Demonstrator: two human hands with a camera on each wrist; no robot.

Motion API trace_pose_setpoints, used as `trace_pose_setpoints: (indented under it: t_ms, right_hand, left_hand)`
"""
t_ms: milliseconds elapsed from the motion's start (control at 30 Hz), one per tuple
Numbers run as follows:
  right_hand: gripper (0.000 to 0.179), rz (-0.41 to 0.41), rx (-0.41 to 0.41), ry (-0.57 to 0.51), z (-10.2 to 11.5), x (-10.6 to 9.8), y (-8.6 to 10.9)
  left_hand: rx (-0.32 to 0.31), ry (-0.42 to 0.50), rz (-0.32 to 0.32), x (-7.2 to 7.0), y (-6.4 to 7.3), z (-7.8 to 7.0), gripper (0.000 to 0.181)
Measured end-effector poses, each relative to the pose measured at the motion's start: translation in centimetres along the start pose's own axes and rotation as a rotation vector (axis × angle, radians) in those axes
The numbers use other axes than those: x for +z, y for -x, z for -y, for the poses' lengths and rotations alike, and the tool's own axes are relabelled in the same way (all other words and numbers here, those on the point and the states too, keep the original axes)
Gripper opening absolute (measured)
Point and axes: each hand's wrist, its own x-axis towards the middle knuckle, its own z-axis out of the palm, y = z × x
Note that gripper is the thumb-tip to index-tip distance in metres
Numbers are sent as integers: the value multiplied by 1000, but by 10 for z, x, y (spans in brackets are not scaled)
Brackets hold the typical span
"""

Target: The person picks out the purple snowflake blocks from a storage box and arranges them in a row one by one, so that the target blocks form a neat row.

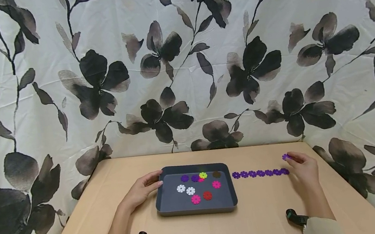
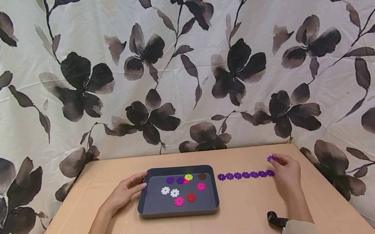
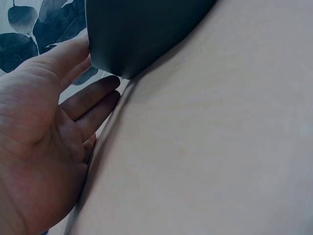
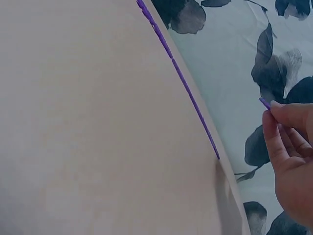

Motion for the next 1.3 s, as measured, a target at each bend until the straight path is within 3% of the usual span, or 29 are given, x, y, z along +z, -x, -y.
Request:
trace_pose_setpoints:
  t_ms: [400, 633, 933, 1300]
  right_hand:
    - [43, 39, 113, 13, -12, -11, 3]
    - [46, 127, 169, 56, -20, -17, 1]
    - [34, 129, 74, 165, -27, -19, -2]
    - [32, 101, 45, 205, -28, -15, -1]
  left_hand:
    - [-4, 0, 0, 1, 0, 0, 60]
    - [-7, -5, -5, 0, 1, -2, 60]
    - [-1, -6, -5, -1, 0, -2, 60]
    - [-10, -7, -4, 0, 1, -2, 59]
